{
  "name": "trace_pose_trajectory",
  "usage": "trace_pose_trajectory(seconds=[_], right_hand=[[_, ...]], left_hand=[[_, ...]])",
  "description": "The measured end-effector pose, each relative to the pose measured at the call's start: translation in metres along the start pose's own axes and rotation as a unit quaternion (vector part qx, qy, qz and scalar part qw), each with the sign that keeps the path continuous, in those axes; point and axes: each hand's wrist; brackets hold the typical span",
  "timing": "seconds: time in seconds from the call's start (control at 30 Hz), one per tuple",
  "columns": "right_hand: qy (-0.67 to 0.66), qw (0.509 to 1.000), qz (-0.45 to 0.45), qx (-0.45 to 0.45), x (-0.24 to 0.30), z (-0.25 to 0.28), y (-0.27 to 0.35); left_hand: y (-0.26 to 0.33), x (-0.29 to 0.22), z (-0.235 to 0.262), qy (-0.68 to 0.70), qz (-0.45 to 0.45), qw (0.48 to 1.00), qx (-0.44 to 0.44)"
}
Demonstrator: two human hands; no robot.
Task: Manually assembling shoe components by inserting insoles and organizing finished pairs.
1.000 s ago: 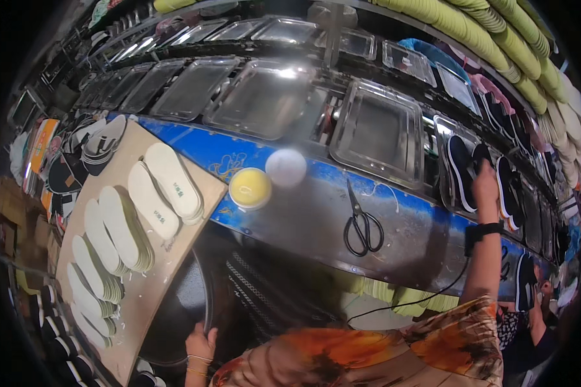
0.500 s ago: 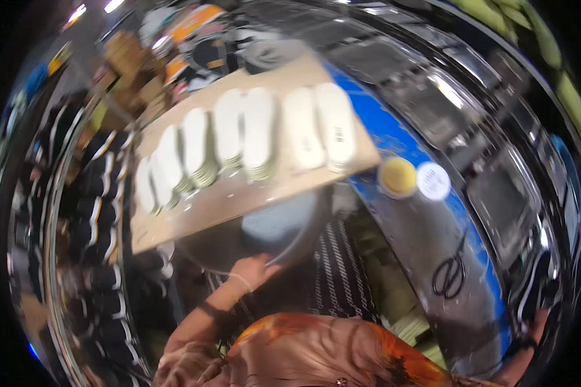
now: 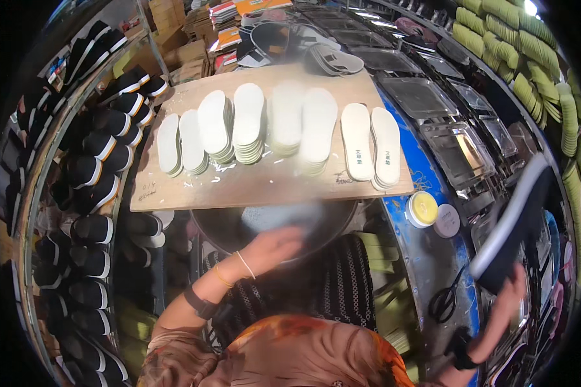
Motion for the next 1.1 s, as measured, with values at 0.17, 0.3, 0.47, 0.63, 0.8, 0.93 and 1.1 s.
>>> trace_pose_trajectory(seconds=[0.17,0.3,0.47,0.63,0.8,0.93,1.1], right_hand=[[-0.068,0.907,0.269,0.317,0.183,-0.167,0.057],[-0.129,0.795,0.368,0.465,0.254,-0.258,0.138],[-0.090,0.675,0.337,0.650,0.273,-0.301,0.187],[-0.184,0.747,0.134,0.624,0.269,-0.294,0.161],[-0.341,0.764,0.252,0.486,0.236,-0.277,0.111],[-0.215,0.805,0.181,0.523,0.204,-0.281,0.086],[-0.056,0.769,0.039,0.636,0.193,-0.323,0.096]], left_hand=[[0.024,-0.015,0.003,0.254,-0.035,0.964,-0.068],[0.062,0.014,0.037,0.523,0.045,0.822,-0.220],[0.108,0.056,0.065,0.587,0.090,0.780,-0.198],[0.101,0.039,0.067,0.580,-0.031,0.801,-0.148],[0.074,0.022,0.041,0.559,0.031,0.824,-0.088],[0.058,0.039,0.036,0.567,0.211,0.768,-0.211],[0.037,0.029,0.034,0.357,0.248,0.874,-0.216]])
Point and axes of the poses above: each hand's wrist, its own y-axis away from the middle knuckle, its own z-axis out of the back of the hand, x = y × z, and after that the axes turned 6 degrees about z, right-handed
